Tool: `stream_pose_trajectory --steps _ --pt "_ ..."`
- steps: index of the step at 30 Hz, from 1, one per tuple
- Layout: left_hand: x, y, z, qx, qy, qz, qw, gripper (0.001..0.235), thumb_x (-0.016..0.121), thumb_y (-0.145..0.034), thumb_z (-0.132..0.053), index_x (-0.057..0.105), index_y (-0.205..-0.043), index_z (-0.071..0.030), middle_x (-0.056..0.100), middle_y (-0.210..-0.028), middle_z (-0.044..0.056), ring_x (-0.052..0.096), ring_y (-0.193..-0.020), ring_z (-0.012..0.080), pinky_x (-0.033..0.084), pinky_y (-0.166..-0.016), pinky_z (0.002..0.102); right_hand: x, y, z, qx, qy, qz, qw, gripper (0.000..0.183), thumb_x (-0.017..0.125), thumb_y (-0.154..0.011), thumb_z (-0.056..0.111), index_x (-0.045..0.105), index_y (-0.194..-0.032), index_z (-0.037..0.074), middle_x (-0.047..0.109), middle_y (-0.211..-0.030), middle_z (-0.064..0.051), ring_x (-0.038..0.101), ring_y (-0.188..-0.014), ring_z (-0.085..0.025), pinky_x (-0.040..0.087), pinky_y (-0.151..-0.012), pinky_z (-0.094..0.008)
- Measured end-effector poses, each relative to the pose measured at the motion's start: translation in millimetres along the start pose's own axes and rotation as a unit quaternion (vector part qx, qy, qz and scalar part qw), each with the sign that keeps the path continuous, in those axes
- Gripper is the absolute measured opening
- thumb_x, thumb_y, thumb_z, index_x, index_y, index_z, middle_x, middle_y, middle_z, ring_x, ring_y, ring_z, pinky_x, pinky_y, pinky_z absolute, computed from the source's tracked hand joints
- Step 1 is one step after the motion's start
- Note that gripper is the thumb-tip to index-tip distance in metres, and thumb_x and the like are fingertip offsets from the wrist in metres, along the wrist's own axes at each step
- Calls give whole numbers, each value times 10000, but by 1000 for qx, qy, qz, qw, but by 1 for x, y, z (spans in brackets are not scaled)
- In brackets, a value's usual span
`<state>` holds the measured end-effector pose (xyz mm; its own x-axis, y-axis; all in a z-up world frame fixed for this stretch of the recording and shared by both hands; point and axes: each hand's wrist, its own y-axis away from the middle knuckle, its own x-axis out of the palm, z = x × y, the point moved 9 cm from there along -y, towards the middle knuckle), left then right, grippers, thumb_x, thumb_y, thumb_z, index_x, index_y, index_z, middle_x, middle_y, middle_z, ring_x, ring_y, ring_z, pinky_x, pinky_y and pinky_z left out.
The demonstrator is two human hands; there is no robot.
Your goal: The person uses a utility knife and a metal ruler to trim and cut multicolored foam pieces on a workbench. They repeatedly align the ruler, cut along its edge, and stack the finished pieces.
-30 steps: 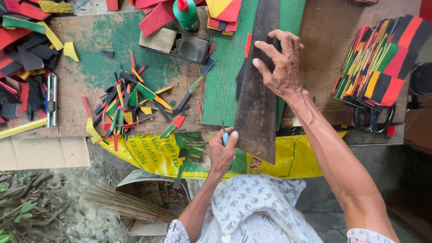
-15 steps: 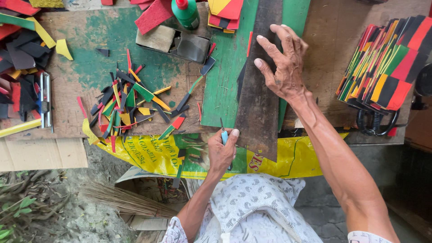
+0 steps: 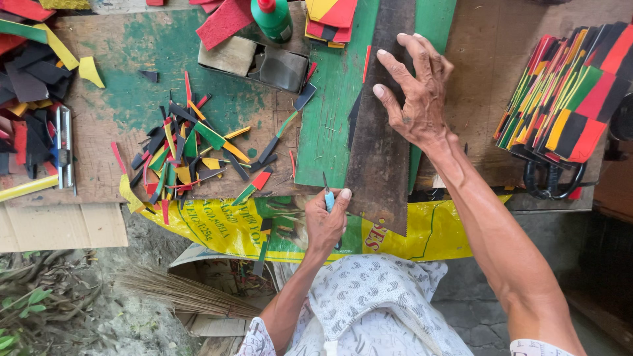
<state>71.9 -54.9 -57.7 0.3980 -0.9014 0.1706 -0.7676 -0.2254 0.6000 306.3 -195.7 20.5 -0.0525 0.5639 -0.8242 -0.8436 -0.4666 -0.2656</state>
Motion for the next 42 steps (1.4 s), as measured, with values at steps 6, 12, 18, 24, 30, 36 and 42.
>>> stream_pose_trajectory --steps 6,12,18,24,30,36,42 --pt "1 1 -1 0 -6 0 1000 307 697 -988 -251 691 -976 56 519 -541 -26 456 -412 43 322 -363 249 1 0 2 -7 22 7 1000 458 724 -1071 338 652 -1476 137 455 -1604 -140 363 -1525 -334 248 -1213 -528" --pt "1 0 -3 -5 -12 1 1000 322 697 -982 -264 684 -989 58 524 -568 -34 461 -416 43 330 -362 250 1 -1 7 -23 35 20 999 484 726 -1052 278 619 -1490 101 428 -1600 -168 352 -1520 -367 255 -1199 -545" --pt "0 2 -2 -8 -16 0 1000 337 702 -979 -274 683 -984 62 519 -556 -25 463 -411 46 333 -364 250 1 1 7 -21 35 12 999 478 720 -1061 293 632 -1493 107 427 -1616 -170 347 -1527 -359 249 -1197 -540" --pt "0 1 -3 -7 -15 -2 1000 335 704 -980 -273 688 -987 61 525 -569 -32 465 -415 45 335 -371 249 3 1 3 -16 33 12 999 461 691 -1092 332 630 -1496 119 426 -1622 -160 339 -1536 -352 240 -1213 -536" --pt "1 3 -3 -21 -13 -7 1000 323 725 -961 -267 693 -1002 53 527 -558 -31 460 -419 36 326 -372 240 3 0 5 -18 36 16 999 470 709 -1084 290 618 -1512 115 423 -1628 -157 337 -1541 -353 243 -1215 -539" --pt "1 6 1 -34 15 -11 999 324 752 -934 -256 678 -1000 52 555 -592 -37 463 -423 37 328 -372 241 3 1 6 -18 41 20 999 482 718 -1076 277 612 -1512 101 421 -1628 -163 340 -1542 -359 248 -1209 -540" --pt "0 2 2 -25 19 1 999 333 729 -964 -274 686 -987 56 535 -579 -31 461 -420 40 328 -373 241 1 0 7 -17 36 14 999 481 716 -1071 283 618 -1510 111 428 -1623 -159 346 -1536 -354 247 -1213 -540"
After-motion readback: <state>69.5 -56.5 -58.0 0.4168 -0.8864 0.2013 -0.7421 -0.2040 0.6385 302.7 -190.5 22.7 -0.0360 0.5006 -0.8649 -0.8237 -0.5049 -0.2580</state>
